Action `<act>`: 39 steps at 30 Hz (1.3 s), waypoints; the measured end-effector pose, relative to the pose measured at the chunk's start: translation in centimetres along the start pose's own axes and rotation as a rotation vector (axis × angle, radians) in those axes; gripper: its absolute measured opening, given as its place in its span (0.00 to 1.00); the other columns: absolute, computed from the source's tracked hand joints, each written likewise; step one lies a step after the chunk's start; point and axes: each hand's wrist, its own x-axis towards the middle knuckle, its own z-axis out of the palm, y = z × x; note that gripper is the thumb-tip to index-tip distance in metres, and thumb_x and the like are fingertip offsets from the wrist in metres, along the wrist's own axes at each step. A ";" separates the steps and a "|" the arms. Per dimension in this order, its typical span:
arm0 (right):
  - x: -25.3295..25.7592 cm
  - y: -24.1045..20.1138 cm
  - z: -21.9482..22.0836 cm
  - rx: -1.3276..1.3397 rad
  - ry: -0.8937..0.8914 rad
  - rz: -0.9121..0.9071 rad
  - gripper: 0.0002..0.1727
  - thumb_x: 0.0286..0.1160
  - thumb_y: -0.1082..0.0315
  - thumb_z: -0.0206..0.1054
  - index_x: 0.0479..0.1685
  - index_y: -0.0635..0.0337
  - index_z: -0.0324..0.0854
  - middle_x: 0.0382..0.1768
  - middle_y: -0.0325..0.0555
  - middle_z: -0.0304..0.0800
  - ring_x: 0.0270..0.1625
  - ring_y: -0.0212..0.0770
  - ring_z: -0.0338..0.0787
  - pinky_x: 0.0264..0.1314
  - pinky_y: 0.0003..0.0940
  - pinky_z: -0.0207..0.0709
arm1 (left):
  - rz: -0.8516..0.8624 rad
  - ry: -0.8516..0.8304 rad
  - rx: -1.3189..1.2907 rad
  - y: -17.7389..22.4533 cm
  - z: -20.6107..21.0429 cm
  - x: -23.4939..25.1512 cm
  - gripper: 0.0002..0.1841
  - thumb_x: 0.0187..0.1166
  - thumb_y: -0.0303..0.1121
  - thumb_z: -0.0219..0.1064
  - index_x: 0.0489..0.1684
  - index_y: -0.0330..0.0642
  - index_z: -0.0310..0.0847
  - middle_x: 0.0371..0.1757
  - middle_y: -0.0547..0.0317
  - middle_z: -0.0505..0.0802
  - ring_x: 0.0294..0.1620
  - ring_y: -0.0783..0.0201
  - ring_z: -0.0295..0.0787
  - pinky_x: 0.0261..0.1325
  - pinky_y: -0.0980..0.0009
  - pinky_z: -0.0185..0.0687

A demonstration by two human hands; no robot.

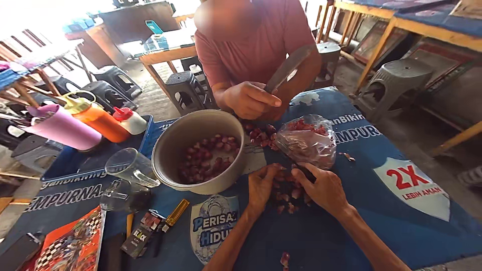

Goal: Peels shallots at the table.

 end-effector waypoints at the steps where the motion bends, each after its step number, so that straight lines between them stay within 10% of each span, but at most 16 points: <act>1: -0.1 0.0 0.0 0.002 0.027 -0.015 0.32 0.88 0.40 0.49 0.59 0.54 0.92 0.31 0.50 0.94 0.32 0.51 0.93 0.32 0.54 0.79 | -0.008 0.018 -0.016 0.0 0.1 0.0 0.15 0.88 0.29 0.57 0.39 0.31 0.90 0.31 0.59 0.95 0.29 0.70 0.92 0.34 0.75 0.88; 7: -0.4 -0.2 0.7 0.065 0.089 -0.112 0.29 0.84 0.42 0.56 0.49 0.61 0.89 0.36 0.47 0.93 0.36 0.43 0.92 0.36 0.43 0.84 | -0.008 0.062 -0.053 0.0 0.5 -0.2 0.16 0.89 0.29 0.57 0.37 0.31 0.91 0.30 0.56 0.96 0.28 0.69 0.93 0.33 0.75 0.88; 13: -0.6 -0.3 0.6 0.251 -0.153 -0.132 0.31 0.86 0.46 0.54 0.84 0.50 0.74 0.51 0.45 0.95 0.36 0.36 0.91 0.40 0.40 0.86 | -0.029 0.049 -0.102 0.3 0.6 -0.4 0.18 0.87 0.24 0.53 0.29 0.33 0.89 0.25 0.60 0.94 0.24 0.73 0.89 0.31 0.78 0.85; 21: -0.3 -0.4 -0.2 0.491 -0.328 -0.012 0.27 0.88 0.55 0.56 0.85 0.47 0.73 0.70 0.38 0.88 0.41 0.23 0.91 0.45 0.23 0.85 | -0.059 -0.029 -0.122 0.0 0.4 -0.5 0.18 0.87 0.24 0.52 0.30 0.33 0.88 0.26 0.60 0.94 0.25 0.73 0.90 0.33 0.77 0.85; 26: -0.1 -0.7 -0.5 0.714 -0.369 0.072 0.26 0.87 0.63 0.58 0.82 0.57 0.74 0.64 0.38 0.90 0.31 0.20 0.87 0.32 0.16 0.82 | -0.030 -0.103 -0.100 0.1 0.2 -0.3 0.17 0.87 0.25 0.53 0.30 0.35 0.88 0.27 0.62 0.94 0.26 0.74 0.90 0.33 0.78 0.86; 30: 0.0 -1.2 -1.2 0.819 -0.410 0.203 0.24 0.86 0.65 0.59 0.80 0.58 0.76 0.40 0.34 0.92 0.20 0.22 0.79 0.20 0.16 0.73 | 0.011 -0.137 -0.068 0.0 0.1 -0.6 0.15 0.87 0.26 0.56 0.34 0.33 0.89 0.28 0.61 0.94 0.27 0.73 0.90 0.35 0.77 0.87; 39: 0.0 -1.7 -1.5 0.996 -0.381 0.396 0.21 0.86 0.67 0.60 0.75 0.61 0.80 0.28 0.37 0.90 0.14 0.25 0.76 0.14 0.18 0.70 | 0.103 -0.105 -0.067 -0.3 1.1 -1.3 0.12 0.86 0.26 0.60 0.43 0.29 0.91 0.30 0.61 0.95 0.30 0.72 0.91 0.39 0.76 0.89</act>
